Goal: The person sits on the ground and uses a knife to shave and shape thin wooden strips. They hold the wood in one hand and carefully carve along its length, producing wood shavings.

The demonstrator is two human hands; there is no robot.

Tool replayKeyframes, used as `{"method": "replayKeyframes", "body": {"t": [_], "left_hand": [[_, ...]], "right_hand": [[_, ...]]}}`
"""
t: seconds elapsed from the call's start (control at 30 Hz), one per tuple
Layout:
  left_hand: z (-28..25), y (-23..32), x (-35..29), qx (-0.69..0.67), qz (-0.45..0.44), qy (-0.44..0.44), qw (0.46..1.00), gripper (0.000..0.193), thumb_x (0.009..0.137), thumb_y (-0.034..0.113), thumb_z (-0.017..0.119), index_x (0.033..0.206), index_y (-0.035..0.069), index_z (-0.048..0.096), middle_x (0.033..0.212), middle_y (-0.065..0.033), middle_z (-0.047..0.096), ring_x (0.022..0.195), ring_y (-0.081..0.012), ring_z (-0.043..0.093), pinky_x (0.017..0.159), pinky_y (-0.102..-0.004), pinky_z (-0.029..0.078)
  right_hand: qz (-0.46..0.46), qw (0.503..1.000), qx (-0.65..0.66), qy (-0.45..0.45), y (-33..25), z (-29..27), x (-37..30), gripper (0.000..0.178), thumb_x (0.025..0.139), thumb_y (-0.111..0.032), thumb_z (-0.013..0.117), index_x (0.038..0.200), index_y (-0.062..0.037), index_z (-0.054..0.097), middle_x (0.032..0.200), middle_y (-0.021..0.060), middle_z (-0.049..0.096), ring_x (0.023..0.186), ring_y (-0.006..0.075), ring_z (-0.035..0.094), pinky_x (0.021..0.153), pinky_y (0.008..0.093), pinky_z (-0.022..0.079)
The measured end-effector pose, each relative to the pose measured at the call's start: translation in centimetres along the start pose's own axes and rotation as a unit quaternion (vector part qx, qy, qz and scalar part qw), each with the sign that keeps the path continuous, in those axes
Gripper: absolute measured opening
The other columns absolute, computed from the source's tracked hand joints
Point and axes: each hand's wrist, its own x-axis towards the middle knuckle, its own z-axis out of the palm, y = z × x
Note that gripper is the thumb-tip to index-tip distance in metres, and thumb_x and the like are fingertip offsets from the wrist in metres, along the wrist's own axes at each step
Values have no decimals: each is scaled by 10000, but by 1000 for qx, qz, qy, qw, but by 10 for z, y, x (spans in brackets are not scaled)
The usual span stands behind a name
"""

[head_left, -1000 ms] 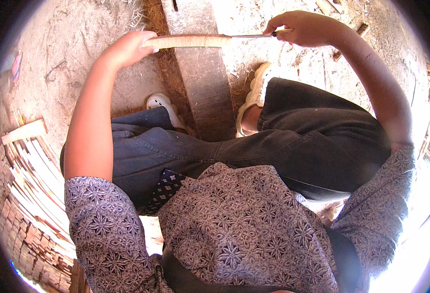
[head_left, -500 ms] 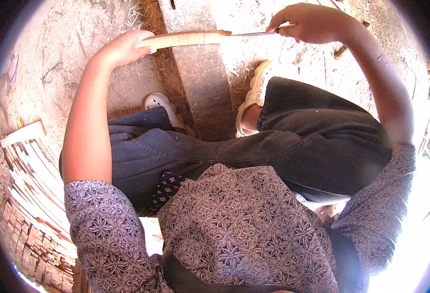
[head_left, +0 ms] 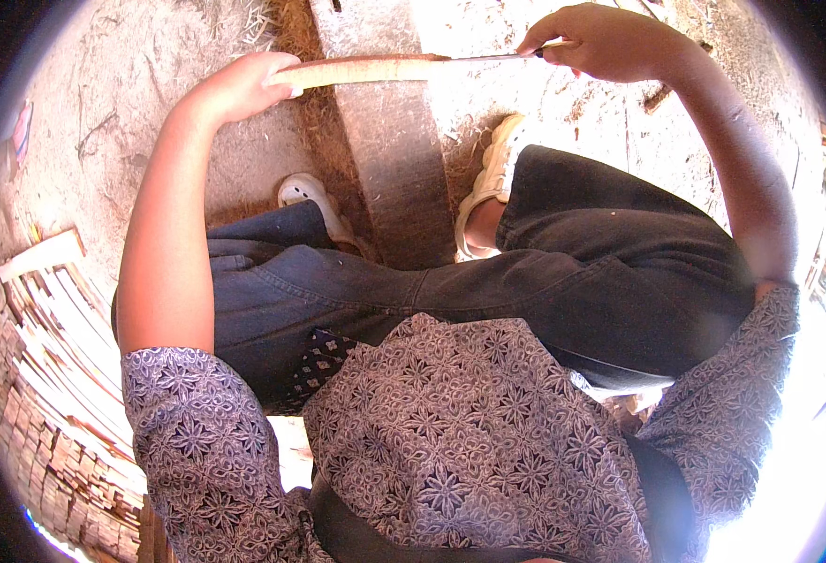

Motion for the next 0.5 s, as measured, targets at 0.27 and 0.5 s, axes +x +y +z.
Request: {"method": "replayKeyframes", "body": {"t": [0.27, 0.5], "left_hand": [[0, 1, -1, 8, -9, 1, 1000, 271, 952, 175, 692, 1155, 2, 642, 893, -116, 662, 850, -216, 638, 793, -374, 514], [-2, 8, -2, 27, 12, 19, 999, 273, 941, 167, 697, 1138, -15, 642, 915, -151, 675, 867, -256, 657, 801, -390, 516]], "right_hand": [[7, 1000, -1, 10, -2, 1, 3, 373, 1074, -272, 507, 1409, -155, 623, 1347, 129, 667, 1236, 302, 617, 1086, 473, 470], [-151, 963, 1, 223, 48, 53, 36, 295, 1010, -139, 563, 1266, -52, 682, 1083, 150, 734, 925, 277, 712, 898, 410, 551]]}}
